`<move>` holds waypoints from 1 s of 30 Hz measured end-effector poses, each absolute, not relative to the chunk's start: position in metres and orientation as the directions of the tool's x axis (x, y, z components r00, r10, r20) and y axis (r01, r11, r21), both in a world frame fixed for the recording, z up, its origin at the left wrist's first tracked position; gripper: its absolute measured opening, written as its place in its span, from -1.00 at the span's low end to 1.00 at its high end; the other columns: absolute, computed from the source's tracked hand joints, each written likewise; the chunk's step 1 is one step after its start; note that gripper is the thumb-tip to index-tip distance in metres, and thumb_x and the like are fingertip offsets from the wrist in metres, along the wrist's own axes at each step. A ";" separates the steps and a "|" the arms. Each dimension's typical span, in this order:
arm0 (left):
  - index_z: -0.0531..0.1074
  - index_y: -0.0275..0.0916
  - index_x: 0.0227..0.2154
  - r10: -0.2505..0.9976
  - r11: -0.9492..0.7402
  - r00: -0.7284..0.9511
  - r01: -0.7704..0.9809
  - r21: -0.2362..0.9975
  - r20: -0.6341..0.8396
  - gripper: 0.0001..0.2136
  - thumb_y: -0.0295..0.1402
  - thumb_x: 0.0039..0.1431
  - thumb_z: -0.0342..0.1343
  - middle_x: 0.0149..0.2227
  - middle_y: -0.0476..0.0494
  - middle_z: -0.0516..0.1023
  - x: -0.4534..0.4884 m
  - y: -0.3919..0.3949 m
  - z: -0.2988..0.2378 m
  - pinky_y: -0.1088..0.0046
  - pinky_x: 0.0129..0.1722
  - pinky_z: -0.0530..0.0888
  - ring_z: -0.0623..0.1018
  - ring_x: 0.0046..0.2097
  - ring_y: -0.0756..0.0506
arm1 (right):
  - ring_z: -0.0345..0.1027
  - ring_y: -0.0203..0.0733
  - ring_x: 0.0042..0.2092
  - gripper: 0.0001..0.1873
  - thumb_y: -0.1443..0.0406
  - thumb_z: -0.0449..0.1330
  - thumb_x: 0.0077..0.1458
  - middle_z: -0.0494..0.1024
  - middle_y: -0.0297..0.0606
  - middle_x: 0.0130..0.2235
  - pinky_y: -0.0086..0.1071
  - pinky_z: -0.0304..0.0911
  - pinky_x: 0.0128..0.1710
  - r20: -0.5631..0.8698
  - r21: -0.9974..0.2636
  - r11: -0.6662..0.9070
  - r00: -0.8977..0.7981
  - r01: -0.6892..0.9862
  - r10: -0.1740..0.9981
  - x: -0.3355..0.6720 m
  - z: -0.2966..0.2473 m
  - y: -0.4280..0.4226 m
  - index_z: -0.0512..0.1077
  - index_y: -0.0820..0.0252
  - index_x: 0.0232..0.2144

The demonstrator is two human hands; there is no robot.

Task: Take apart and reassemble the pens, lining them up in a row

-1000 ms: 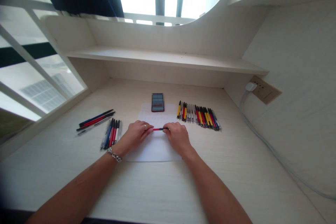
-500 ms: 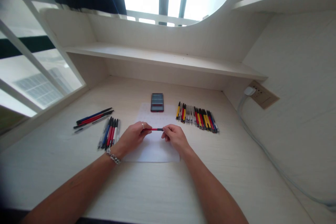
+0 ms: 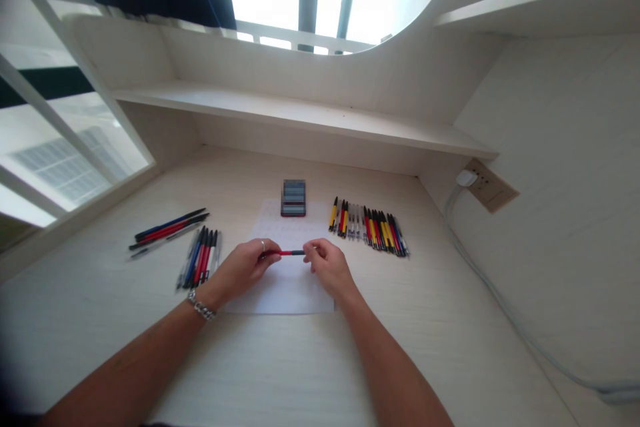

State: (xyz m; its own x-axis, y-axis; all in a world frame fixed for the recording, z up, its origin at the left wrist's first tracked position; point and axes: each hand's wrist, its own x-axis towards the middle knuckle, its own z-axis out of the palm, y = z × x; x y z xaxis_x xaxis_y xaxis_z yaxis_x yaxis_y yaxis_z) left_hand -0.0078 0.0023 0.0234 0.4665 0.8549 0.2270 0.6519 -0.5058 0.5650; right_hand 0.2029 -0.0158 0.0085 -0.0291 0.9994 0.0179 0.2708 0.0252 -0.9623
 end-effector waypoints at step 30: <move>0.47 -0.17 -0.24 0.845 -0.514 0.501 0.662 0.545 0.188 -0.78 -0.27 0.24 -0.07 -0.33 -0.10 0.54 -0.011 0.003 0.024 0.46 -0.25 0.35 0.48 -0.28 -0.08 | 0.29 -0.29 -0.40 -0.78 0.22 0.23 -0.05 0.50 -0.29 -0.34 -0.43 0.21 -0.38 0.137 -0.943 0.146 -0.051 0.299 0.989 0.203 0.004 -0.015 0.45 0.18 -0.31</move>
